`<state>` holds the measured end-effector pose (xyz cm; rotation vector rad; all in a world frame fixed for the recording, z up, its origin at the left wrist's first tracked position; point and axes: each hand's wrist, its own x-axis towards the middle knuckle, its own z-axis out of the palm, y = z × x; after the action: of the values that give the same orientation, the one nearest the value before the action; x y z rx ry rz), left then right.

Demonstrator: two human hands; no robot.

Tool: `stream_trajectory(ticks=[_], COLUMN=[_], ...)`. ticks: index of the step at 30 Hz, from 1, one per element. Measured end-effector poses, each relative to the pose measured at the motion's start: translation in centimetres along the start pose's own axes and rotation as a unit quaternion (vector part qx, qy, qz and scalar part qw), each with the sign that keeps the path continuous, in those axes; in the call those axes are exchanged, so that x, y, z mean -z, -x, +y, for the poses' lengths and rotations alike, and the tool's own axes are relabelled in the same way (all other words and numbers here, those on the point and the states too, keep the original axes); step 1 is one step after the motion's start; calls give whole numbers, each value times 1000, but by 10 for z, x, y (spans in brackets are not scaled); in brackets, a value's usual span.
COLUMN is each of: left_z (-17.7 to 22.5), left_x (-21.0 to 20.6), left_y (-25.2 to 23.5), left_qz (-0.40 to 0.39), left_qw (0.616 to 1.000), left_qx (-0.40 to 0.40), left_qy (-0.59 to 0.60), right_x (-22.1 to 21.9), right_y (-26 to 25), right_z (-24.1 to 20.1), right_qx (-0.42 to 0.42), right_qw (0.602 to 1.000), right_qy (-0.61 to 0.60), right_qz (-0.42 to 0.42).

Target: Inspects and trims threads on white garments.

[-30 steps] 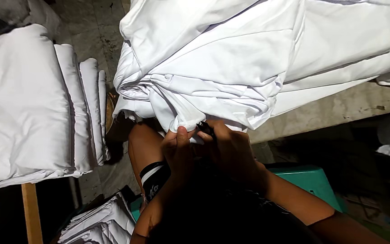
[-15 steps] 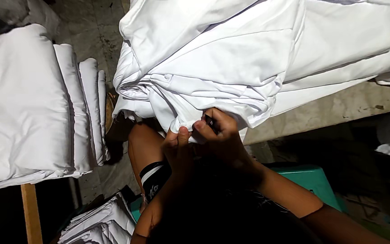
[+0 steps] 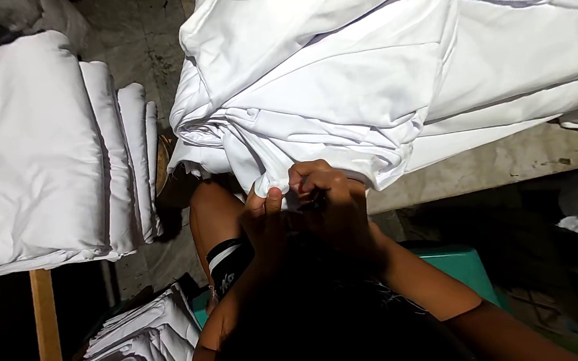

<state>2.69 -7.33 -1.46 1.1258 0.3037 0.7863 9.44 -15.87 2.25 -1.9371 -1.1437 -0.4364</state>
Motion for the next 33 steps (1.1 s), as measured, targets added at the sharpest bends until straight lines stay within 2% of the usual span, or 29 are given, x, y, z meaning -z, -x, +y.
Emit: stream_trajectory(ticks=[6, 9, 12, 14, 22, 33], left_z=[4, 3, 7, 10, 4, 3], left_x=[0, -1, -3, -4, -4, -4], left_y=[-3, -4, -7, -8, -7, -9], left_qz=[38, 22, 19, 27, 25, 20], left_qw=[998, 996, 992, 991, 997, 998], left_qx=[52, 60, 100, 119, 72, 56], left_qy=[18, 55, 71, 61, 28, 16], right_x=[8, 15, 19, 19, 11, 9], right_y=[14, 17, 14, 10, 5, 4], right_z=[2, 9, 5, -3, -17, -18], right_qx=[29, -20, -101, -140, -123, -118], right_qw=[999, 999, 994, 986, 973, 967], right_qy=[6, -28, 38, 86, 160, 185], right_qz=[-18, -16, -11, -41, -110, -129])
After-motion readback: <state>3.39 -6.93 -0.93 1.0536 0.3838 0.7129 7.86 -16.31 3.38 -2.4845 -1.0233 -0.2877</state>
